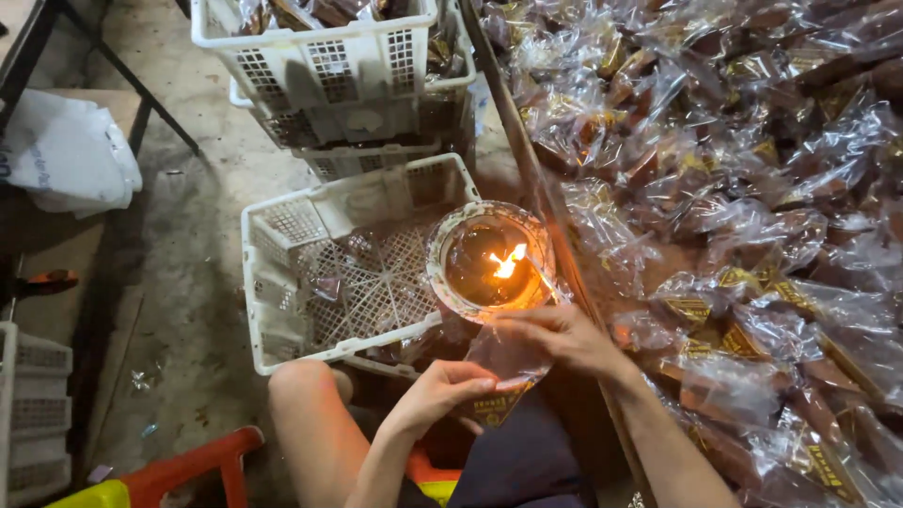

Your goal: Sealing small plastic food bags by melting the edges over a candle flame and placing them into a storage crate.

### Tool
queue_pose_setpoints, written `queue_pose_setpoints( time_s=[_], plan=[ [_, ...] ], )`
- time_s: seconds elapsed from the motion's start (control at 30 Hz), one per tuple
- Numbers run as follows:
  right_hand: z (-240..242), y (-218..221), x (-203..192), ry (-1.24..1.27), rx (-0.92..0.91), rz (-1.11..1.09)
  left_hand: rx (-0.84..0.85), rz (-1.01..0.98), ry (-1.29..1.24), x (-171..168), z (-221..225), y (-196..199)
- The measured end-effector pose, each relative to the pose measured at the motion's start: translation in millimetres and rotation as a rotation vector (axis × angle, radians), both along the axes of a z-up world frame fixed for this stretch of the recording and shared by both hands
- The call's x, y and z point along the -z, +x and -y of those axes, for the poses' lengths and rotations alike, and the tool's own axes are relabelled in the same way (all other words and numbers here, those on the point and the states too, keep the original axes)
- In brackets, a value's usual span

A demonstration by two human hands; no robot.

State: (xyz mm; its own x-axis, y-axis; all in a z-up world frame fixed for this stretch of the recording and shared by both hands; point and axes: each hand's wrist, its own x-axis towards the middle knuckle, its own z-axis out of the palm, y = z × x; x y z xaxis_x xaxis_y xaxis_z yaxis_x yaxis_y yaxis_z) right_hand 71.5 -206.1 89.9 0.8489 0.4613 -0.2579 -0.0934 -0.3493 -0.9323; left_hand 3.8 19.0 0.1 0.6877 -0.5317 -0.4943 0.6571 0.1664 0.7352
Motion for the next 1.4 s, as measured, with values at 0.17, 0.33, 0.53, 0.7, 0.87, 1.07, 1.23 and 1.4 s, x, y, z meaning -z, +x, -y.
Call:
queue_pose_setpoints(
  time_s=[0.17,0.33,0.53,0.7,0.87,1.07,1.23,1.4],
  plan=[
    [15.3,2.9,-0.5,0.163,-0.248,0.038,-0.039,0.001,0.019,-10.7,-5.0,0.5],
    [2.4,-0.8,1.9,0.111,-0.448,-0.054,-0.047,0.052,0.036,-4.3,-0.7,1.8],
    [5.4,4.4,46.2,-0.087,-0.007,0.263,-0.434,0.470,0.473,33.1,15.1,-0.1],
    [9.8,-1.8,88.5,0.429,0.278,-0.330,-0.693,-0.172,-0.062,39.0,26.6,5.9],
    [-33.0,-18.3,57.3,0.431,0.322,-0.468,-0.731,-0.473,-0.232,58.2,39.7,6.0],
    [-50.1,-5.8,57.1,0.482,0.561,-0.381,-0.639,-0.597,-0.381,20.2,47.6,2.0],
    [-30.7,22.8,113.6,0.461,0.773,-0.332,-0.335,-0.567,-0.369,12.0,60.4,-16.9],
    [-39.6,8.8,89.7,0.339,0.746,-0.317,-0.708,-0.354,-0.450,18.4,57.4,-7.7]
  ],
)
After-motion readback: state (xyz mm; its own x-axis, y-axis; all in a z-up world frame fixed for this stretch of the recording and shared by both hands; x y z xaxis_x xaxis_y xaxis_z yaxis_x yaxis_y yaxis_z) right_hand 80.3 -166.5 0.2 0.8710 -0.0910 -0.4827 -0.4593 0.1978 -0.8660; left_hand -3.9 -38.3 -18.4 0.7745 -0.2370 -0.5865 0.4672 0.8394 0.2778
